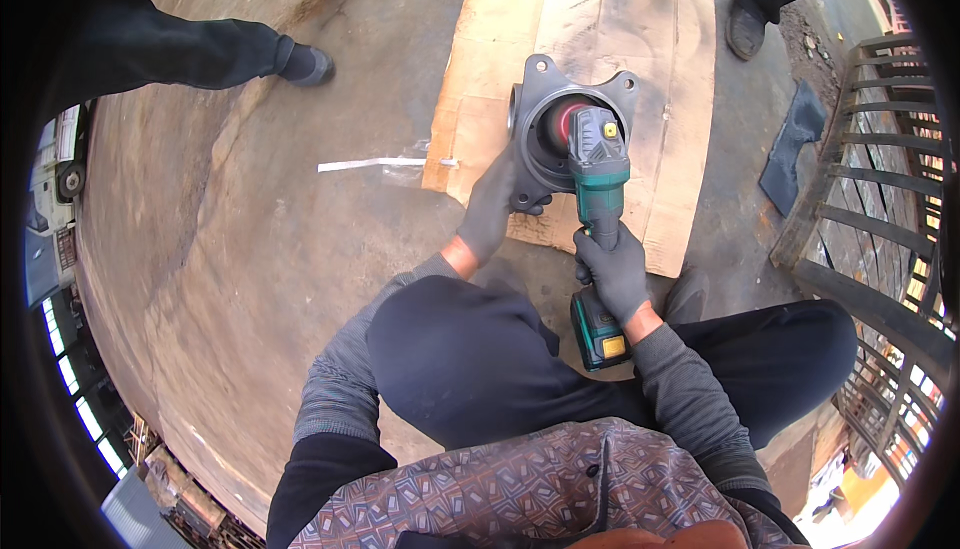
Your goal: The person picks up a metal part from a workbench, carries it to a cardboard sheet on the ground, and uses a cordless angle grinder to grind the inner surface of the part. The person repositions the part several times to grind different areas.
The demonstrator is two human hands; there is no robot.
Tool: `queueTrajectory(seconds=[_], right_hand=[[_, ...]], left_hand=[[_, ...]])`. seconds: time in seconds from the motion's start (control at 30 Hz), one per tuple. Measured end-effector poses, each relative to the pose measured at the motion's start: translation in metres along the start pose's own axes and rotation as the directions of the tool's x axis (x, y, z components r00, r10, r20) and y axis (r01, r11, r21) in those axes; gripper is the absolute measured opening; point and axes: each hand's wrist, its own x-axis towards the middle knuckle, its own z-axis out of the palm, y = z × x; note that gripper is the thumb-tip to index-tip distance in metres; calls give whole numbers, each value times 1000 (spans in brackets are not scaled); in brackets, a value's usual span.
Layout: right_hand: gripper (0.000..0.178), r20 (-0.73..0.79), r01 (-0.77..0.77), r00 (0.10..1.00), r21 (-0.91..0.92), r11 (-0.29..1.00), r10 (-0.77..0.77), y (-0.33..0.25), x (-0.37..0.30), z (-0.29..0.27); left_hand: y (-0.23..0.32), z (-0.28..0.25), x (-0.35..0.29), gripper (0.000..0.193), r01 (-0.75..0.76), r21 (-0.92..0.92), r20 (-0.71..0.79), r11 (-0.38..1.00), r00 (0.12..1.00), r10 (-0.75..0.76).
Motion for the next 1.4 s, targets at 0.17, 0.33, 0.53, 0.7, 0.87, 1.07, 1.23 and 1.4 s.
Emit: queueTrajectory(seconds=[0.17, 0.33, 0.53, 0.7, 0.87, 1.07, 1.23, 1.4], right_hand=[[27, 11, 41, 999, -31, 999, -41, -5, 3, 1], [27, 13, 49, 999, -111, 993, -48, -9, 3, -1], [28, -5, -57, 998, -61, 997, 57, -14, 6, -5], [30, 8, 47, 999, -113, 993, -46, -9, 6, -4], [31, -33, -17, 999, 18, 1000, 18, 8, -3, 6], [29, -30, -12, 999, 57, 998, 14, 16, -8, 7], [28, -20, 1, 1000, 56, 998, 1, 11, -2, 7], [34, -10, -10, 1000, 83, 996, 11, 11, 3, 12]], left_hand=[[-5, -7, 5, 62, -37, 29, 27, 999, 999, 36], [-5, -10, 5, 62, -14, 68, 60, 998, 998, 10], [-3, -7, 4, 62, -13, 35, 51, 999, 999, 11], [-7, -10, 8, 61, -73, 85, 98, 994, 993, 65], [-13, -10, 6, 59, -87, 61, 81, 994, 993, 82], [-14, -8, 4, 59, -73, 12, 56, 997, 996, 72], [-8, -7, 6, 57, -61, 38, 89, 997, 994, 57], [-5, -4, 6, 54, -60, 5, 55, 998, 997, 59]])
